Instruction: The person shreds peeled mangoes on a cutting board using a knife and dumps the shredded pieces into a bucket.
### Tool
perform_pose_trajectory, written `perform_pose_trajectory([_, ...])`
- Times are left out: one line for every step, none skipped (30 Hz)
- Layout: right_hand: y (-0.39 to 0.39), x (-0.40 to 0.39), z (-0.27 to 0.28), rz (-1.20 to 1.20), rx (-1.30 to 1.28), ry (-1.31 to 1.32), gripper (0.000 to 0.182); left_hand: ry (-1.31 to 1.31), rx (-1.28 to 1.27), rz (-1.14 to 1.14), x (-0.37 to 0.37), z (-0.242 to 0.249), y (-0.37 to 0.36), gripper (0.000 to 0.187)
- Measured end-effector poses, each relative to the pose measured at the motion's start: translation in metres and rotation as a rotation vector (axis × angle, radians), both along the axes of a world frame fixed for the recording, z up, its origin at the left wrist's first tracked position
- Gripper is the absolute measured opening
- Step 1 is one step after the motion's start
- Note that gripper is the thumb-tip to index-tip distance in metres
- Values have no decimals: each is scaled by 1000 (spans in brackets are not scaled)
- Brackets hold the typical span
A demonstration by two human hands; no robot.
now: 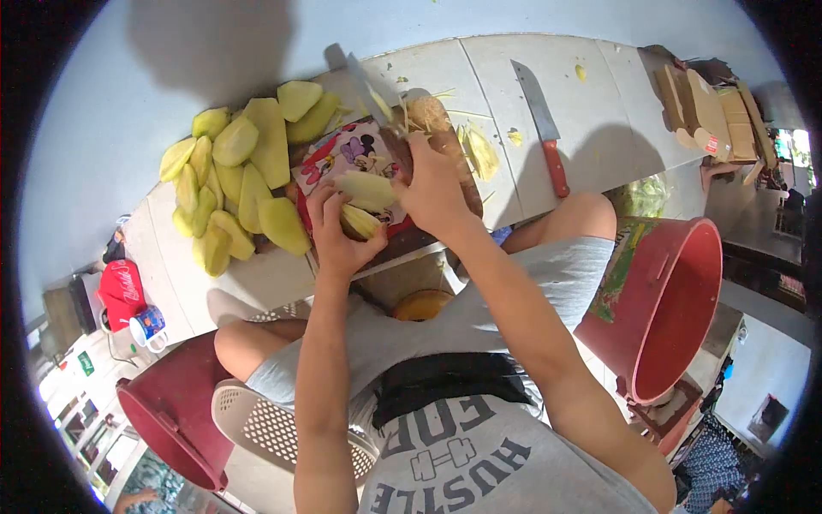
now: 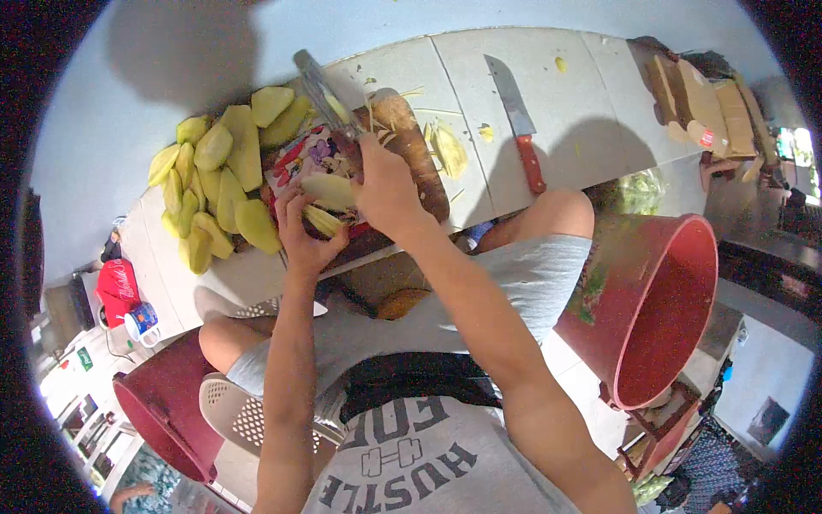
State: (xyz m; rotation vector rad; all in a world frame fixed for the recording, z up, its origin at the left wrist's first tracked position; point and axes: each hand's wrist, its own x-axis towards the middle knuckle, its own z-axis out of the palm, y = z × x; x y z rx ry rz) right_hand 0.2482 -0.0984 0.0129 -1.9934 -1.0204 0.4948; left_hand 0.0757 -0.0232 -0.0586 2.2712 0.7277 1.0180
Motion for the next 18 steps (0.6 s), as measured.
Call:
perform_pose_trajectory([2, -3, -2, 28, 16, 14, 38, 15, -4, 9, 0, 1, -1, 67])
perform_pose_trajectory([3, -6, -3, 54, 33, 28, 38, 29, -9, 15, 0, 1, -2, 68])
perform_pose_trajectory([4, -10, -9, 50, 32, 29, 38, 30, -10, 10, 0, 1, -2, 68])
perform_pose_trajectory([5, -13, -15, 60, 101, -18, 38, 7, -3, 4, 2, 0, -2, 68])
perform_pose_trajectory([5, -14, -21, 74, 171, -66, 39, -16, 5, 0, 4, -2, -1, 68])
perform_pose_trajectory([4, -13, -16, 76, 171, -66, 39, -16, 4, 1, 6, 1, -1, 68])
perform_pose_trajectory([2, -12, -5, 51, 104, 3, 39, 82, 23, 13, 10, 7, -3, 67])
perform_pose_trajectory([0, -11, 1, 27, 37, 71, 39, 179, 42, 26, 16, 14, -4, 67])
perform_pose_trajectory([-3, -10, 0, 30, 38, 73, 39, 181, 42, 29, 23, 19, -7, 67])
perform_pose_trajectory([-5, -9, -2, -9, 35, 39, 39, 262, 105, 85, 31, 23, -11, 66])
perform_pose_trajectory([-9, -8, -3, -49, 33, 4, 40, 342, 167, 141, 37, 26, -14, 65])
perform_pose_trajectory([-13, -7, -3, -47, 32, 6, 40, 344, 166, 142, 39, 24, -15, 65])
perform_pose_trajectory([-18, -7, -1, -71, 24, 83, 39, 368, 156, 153, 40, 22, -16, 65])
perform_pose_trajectory([-23, -7, 0, -95, 16, 160, 39, 392, 146, 164, 41, 20, -17, 64])
perform_pose_trajectory([-29, -7, 2, -95, 17, 159, 39, 391, 147, 164, 40, 20, -17, 64])
perform_pose_trajectory([-35, -7, 3, -100, 5, 106, 40, 377, 114, 130, 37, 21, -16, 62])
perform_pose_trajectory([-41, -7, 4, -107, -5, 52, 41, 364, 84, 93, 35, 23, -13, 60])
perform_pose_trajectory([-46, -7, 4, -112, -1, 54, 41, 364, 89, 89, 34, 21, -11, 60])
